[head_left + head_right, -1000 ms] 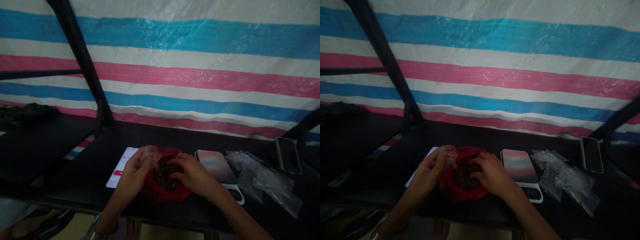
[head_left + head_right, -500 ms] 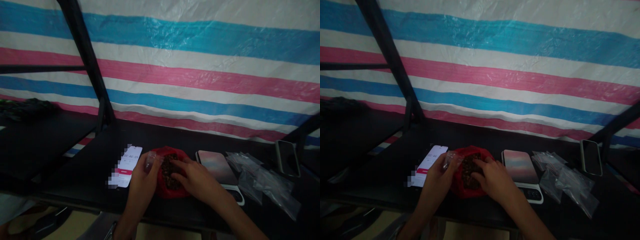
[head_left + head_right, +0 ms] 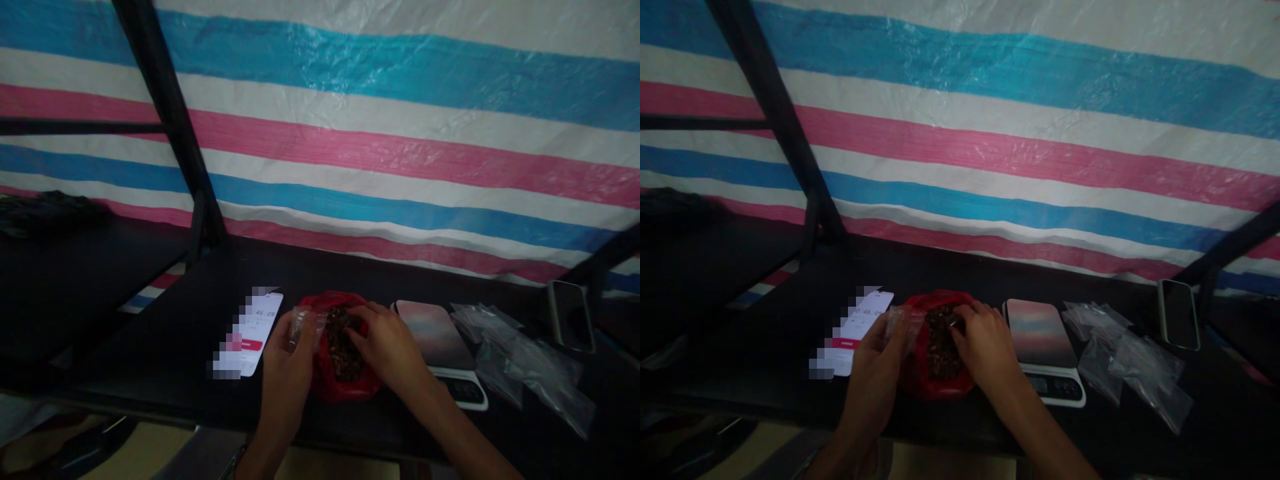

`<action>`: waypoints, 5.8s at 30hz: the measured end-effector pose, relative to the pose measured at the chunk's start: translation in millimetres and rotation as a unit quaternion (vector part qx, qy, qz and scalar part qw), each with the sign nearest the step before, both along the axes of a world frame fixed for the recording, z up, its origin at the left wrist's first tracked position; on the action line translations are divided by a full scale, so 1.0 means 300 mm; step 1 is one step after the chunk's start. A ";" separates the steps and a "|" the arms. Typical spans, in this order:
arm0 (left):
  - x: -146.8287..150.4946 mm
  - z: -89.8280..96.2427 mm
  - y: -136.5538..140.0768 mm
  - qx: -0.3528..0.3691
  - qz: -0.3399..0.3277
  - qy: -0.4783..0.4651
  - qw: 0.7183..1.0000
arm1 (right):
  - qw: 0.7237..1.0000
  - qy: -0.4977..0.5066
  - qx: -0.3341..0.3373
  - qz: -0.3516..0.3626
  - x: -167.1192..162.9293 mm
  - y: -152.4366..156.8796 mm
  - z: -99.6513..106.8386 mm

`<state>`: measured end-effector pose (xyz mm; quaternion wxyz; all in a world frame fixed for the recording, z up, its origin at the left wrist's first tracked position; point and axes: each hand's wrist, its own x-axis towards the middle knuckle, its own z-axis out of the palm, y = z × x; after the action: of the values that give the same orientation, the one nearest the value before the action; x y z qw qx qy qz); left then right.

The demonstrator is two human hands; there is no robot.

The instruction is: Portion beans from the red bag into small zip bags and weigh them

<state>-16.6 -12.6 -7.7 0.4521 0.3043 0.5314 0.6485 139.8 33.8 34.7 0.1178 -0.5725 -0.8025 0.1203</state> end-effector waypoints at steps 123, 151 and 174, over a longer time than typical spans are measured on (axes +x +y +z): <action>0.122 -0.089 -0.202 -0.050 0.028 0.185 0.981 | 0.996 -0.006 -0.043 0.080 0.022 0.001 0.064; 0.109 -0.029 -0.076 -0.021 0.049 0.263 0.963 | 0.893 0.390 -0.220 0.053 0.139 0.047 0.117; 0.119 -0.005 -0.021 0.016 0.039 0.245 0.969 | 0.955 0.286 0.052 0.067 0.041 -0.057 0.180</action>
<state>19.1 -18.9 -9.1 0.2775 0.4402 0.6269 0.5798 152.0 16.6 88.6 0.3636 -0.4521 -0.7770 0.2442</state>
